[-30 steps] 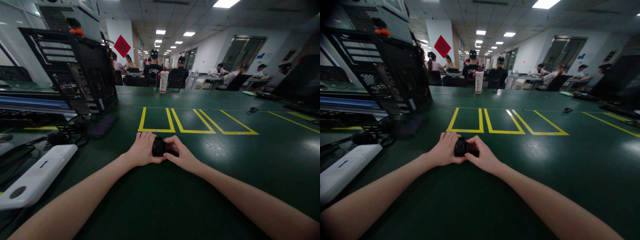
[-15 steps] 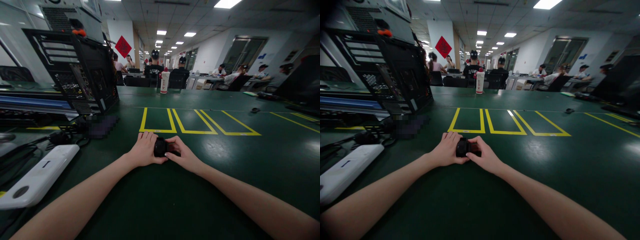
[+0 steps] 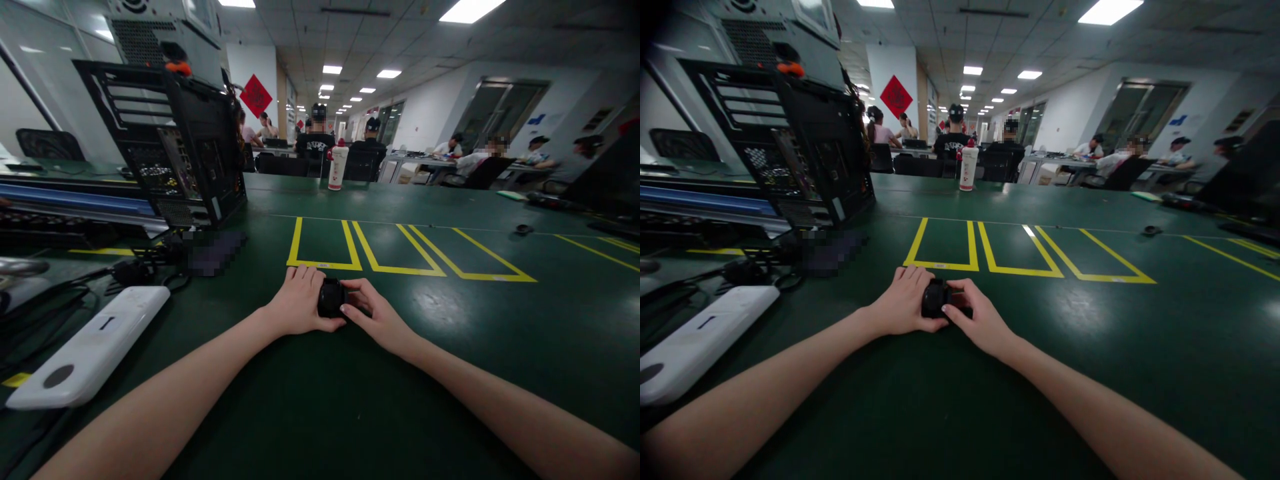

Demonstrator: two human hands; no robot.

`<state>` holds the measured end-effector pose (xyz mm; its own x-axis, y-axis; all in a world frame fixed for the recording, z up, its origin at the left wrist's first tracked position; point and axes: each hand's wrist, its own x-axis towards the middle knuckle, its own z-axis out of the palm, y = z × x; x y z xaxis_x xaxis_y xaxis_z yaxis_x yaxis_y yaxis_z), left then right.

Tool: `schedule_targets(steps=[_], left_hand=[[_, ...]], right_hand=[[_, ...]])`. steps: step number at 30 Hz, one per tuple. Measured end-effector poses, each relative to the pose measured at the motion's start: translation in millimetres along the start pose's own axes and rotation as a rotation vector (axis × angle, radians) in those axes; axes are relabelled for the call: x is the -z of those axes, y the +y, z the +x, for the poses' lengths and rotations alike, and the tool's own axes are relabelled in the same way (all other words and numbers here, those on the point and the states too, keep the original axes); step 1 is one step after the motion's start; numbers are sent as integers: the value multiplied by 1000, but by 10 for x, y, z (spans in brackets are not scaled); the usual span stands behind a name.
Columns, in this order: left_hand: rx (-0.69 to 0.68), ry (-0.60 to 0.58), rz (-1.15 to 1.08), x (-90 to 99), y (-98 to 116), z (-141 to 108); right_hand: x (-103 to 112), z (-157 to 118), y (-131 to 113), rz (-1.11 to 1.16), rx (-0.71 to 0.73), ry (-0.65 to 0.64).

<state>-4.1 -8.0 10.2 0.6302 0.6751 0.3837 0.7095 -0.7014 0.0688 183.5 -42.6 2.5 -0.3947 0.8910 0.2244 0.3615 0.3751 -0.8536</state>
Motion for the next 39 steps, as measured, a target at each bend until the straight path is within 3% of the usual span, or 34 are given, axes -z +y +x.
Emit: schedule_targets(steps=[16,25,34,39], left_hand=[[-5,-44,-19,136,-84,-164],[32,-30,-39,111,-102,-195],[32,-26,-31,90,-118,-196],[26,-22,-35,93,-119,-202]], right_hand=[[-116,38,-81,53,53,-77],[-163,39,-26,122,32,-82],[-166,46,-39,26,39,-45],[-151,24,-68,-12,23,-84]])
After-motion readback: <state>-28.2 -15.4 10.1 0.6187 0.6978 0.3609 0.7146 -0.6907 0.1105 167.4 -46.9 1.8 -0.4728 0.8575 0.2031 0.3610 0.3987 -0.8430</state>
